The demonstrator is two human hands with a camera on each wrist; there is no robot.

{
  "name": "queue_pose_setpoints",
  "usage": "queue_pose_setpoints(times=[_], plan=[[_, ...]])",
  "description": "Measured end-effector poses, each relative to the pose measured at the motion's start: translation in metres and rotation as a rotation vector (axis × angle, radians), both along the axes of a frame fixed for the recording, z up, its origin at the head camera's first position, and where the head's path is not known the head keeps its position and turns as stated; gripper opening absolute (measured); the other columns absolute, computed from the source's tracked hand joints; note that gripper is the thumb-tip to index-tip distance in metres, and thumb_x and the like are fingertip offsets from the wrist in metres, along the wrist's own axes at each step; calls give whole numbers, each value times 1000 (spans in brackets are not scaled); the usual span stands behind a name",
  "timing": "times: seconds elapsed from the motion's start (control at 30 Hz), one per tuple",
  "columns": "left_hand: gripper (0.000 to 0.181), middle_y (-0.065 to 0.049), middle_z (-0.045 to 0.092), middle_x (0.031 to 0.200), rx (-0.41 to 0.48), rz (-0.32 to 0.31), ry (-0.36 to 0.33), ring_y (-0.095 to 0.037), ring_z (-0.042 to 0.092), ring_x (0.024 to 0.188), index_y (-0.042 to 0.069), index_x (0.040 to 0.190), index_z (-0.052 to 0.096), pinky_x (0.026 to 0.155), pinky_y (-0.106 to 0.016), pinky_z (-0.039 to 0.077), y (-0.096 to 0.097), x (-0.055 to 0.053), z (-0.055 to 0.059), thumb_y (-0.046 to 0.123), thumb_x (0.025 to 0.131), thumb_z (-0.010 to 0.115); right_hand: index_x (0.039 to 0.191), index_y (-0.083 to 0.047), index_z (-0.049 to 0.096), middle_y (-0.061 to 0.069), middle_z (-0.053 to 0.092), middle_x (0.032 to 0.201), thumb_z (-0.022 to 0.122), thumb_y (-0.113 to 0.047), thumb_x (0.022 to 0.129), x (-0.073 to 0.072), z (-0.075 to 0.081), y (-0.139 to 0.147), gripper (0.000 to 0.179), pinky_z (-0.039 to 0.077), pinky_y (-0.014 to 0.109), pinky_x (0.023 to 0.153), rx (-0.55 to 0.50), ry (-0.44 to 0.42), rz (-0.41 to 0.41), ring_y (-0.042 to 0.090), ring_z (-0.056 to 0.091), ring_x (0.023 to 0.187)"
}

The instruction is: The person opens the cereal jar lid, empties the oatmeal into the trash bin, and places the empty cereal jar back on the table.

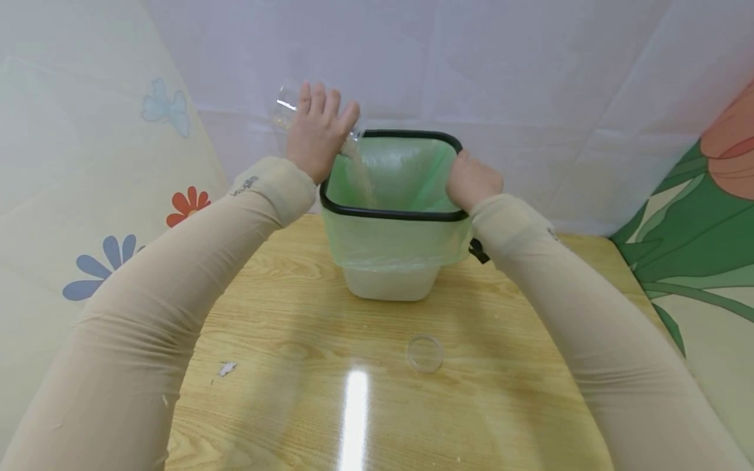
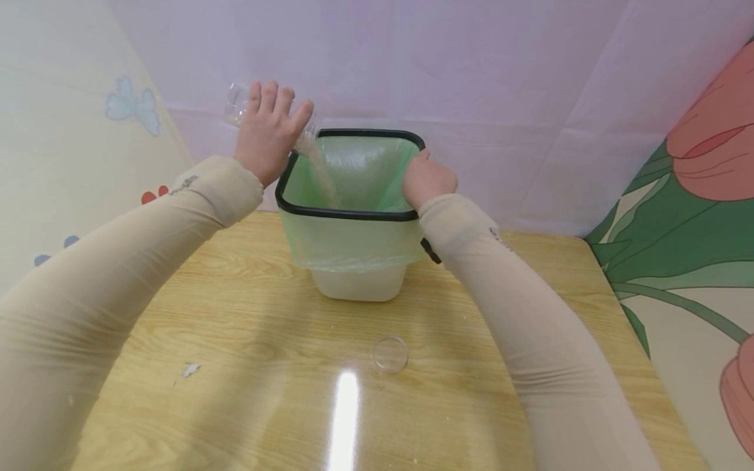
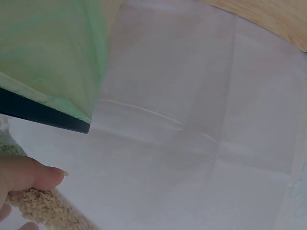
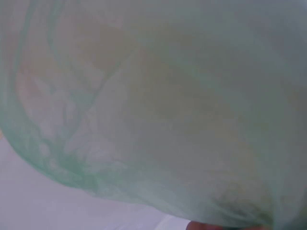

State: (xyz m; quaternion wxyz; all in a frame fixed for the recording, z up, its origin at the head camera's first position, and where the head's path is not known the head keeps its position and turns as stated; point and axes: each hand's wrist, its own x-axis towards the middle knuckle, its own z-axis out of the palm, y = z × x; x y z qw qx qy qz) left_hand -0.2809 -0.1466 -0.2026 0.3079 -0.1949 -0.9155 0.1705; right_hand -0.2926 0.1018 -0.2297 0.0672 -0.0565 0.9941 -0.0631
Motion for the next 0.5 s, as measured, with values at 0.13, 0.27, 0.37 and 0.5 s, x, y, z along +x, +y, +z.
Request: queue_pose_setpoints(times=[0.13, 0.27, 0.37, 0.5], plan=[[47, -30, 48, 128, 4, 0, 1, -49, 40, 127, 2, 125, 42, 114, -55, 22, 0, 0, 0, -14, 81, 41, 150, 10, 4, 31, 58, 113, 22, -10, 102, 0, 0, 0, 55, 52, 53, 79, 1, 6, 3, 39, 62, 90], [47, -30, 48, 128, 8, -3, 2, -48, 40, 126, 2, 126, 43, 114, -55, 22, -1, 0, 0, -14, 81, 40, 150, 10, 4, 31, 59, 113, 22, -10, 102, 0, -1, 0, 56, 53, 53, 78, -1, 4, 1, 38, 62, 89], [47, -30, 48, 128, 3, -4, 5, -48, 40, 126, 2, 126, 43, 114, -55, 22, 0, 0, 0, -13, 82, 41, 150, 10, 3, 32, 57, 117, 23, -10, 102, -1, -1, 0, 56, 53, 53, 78, -2, 0, -1, 39, 62, 91], [44, -30, 48, 128, -1, -3, 10, -48, 39, 127, 2, 126, 43, 114, -55, 22, 0, -1, 1, -11, 84, 43, 150, 9, 3, 33, 55, 122, 23, -11, 102, -1, 0, 0, 56, 52, 54, 81, -4, -4, -5, 41, 61, 97]])
